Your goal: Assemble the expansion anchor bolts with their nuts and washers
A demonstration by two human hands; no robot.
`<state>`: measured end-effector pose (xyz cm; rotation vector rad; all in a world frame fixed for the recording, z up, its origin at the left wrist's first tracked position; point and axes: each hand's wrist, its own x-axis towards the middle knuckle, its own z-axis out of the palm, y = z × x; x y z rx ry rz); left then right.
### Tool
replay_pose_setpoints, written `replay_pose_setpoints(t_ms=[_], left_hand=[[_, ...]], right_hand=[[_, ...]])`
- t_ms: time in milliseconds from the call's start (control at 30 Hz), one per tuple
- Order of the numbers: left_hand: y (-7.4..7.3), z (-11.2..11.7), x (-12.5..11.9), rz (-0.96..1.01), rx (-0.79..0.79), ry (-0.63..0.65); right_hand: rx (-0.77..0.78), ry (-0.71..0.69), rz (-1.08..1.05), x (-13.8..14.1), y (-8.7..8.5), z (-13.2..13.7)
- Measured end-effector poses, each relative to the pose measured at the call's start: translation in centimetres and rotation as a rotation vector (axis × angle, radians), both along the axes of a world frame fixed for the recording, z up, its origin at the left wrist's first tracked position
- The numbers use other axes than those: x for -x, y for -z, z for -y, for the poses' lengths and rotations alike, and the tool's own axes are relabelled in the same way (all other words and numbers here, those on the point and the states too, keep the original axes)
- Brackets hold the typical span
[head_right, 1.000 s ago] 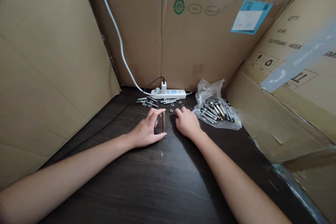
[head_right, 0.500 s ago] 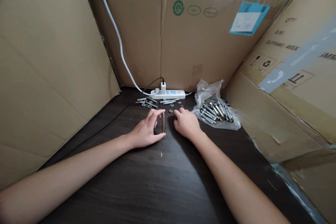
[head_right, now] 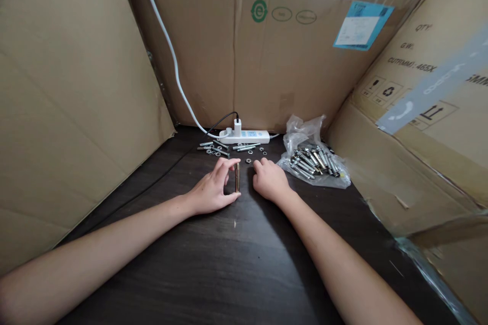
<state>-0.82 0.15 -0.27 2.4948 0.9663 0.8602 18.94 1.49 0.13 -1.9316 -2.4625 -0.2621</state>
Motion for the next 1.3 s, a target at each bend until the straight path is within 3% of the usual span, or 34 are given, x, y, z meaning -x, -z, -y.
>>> replay_pose_setpoints(t_ms=[333, 567, 1100, 1200, 1300], left_hand=[[0.0, 0.0, 0.0, -0.010, 0.015, -0.003], [0.0, 0.0, -0.1, -0.005, 0.019, -0.010], [-0.1, 0.0, 0.0, -0.024, 0.036, -0.006], [-0.1, 0.0, 0.0, -0.016, 0.035, 0.009], [-0.2, 0.1, 0.0, -0.032, 0.043, 0.029]], right_hand=[[0.021, -0.017, -0.088, -0.6, -0.9, 0.3], [0.183, -0.150, -0.265, -2.8, -2.9, -0.2], [0.133, -0.030, -0.242, -2.0, -1.5, -0.3], [0.180, -0.086, -0.338, -2.2, -1.7, -0.3], [0.224, -0.173, -0.603, -2.1, -2.1, -0.3]])
